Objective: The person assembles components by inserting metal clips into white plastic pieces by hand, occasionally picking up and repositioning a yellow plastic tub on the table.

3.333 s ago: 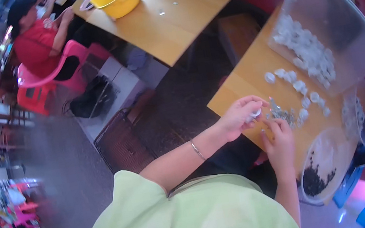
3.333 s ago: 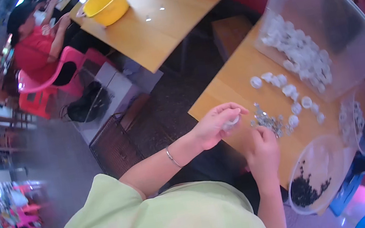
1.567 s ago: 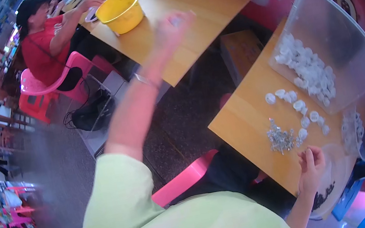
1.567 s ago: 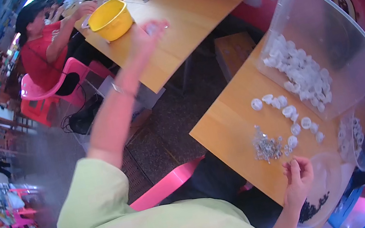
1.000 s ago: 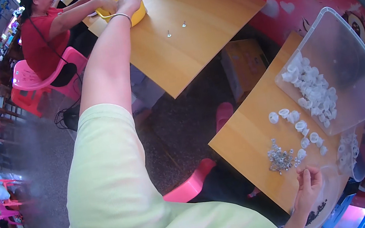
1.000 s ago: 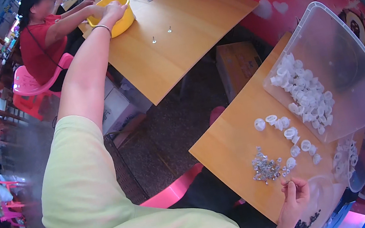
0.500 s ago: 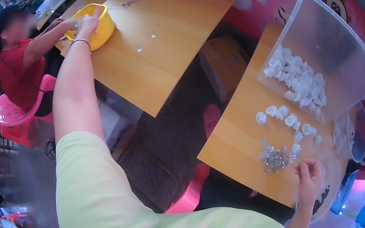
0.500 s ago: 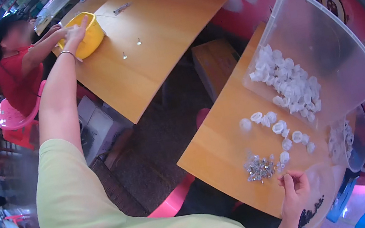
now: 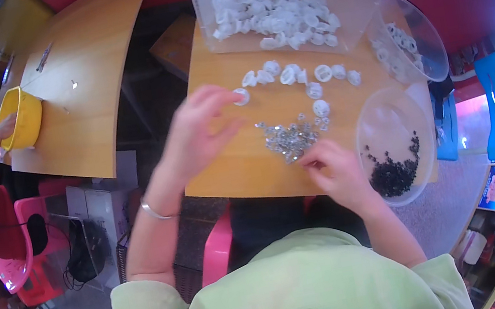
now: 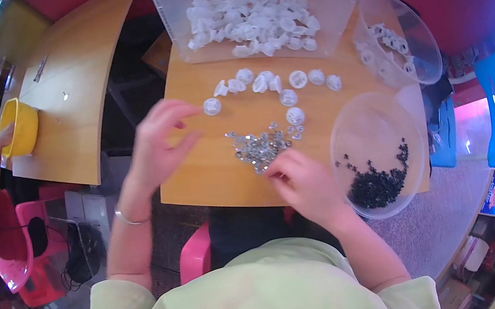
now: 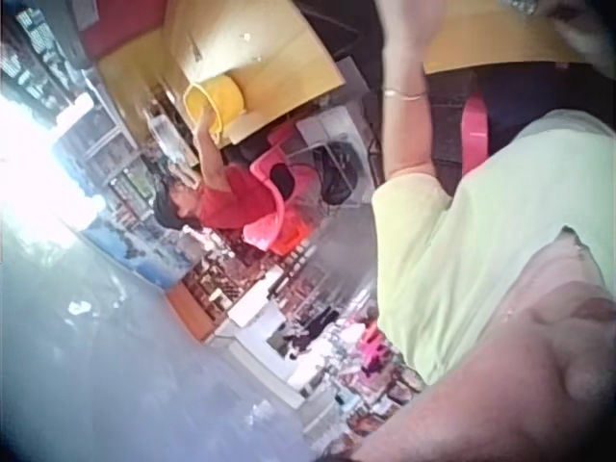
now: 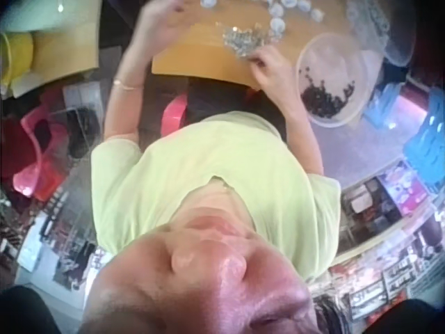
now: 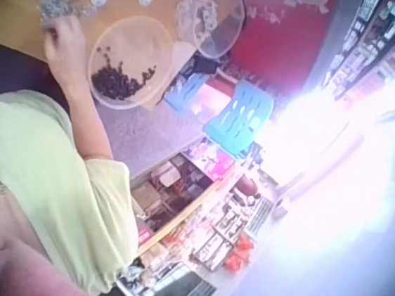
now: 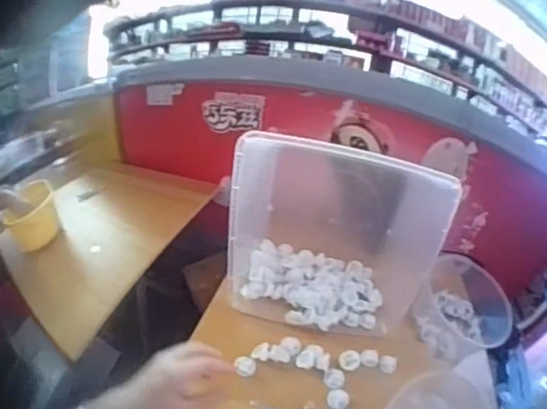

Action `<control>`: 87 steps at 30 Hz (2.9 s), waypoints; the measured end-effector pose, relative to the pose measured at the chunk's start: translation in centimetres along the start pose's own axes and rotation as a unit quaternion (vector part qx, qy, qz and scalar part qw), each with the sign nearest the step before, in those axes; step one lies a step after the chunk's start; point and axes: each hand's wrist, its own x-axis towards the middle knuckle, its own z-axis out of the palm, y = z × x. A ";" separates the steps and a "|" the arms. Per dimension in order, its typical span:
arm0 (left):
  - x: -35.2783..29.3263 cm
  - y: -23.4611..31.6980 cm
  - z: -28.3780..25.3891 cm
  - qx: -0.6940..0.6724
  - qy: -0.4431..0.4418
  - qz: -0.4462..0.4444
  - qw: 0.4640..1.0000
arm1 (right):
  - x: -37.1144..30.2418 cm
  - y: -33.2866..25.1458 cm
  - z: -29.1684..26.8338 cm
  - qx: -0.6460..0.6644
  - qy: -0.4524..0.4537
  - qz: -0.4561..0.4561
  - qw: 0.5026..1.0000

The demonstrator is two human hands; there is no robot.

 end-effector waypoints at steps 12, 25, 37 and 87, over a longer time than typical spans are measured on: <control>0.9 -5.0 7.8 0.186 0.076 -0.014 0.980 | -1.6 0.7 -0.2 0.296 0.030 0.112 0.948; -3.7 3.0 9.1 -0.743 0.067 -0.233 0.624 | -1.7 -0.6 -2.5 0.472 0.048 0.170 0.864; -5.4 6.2 10.7 -0.755 0.006 -0.247 0.608 | -1.0 -1.1 -2.8 0.360 0.109 -0.012 0.926; -6.2 6.9 11.2 -0.590 0.020 -0.182 0.786 | -2.2 -1.5 -1.2 0.397 0.022 0.048 0.916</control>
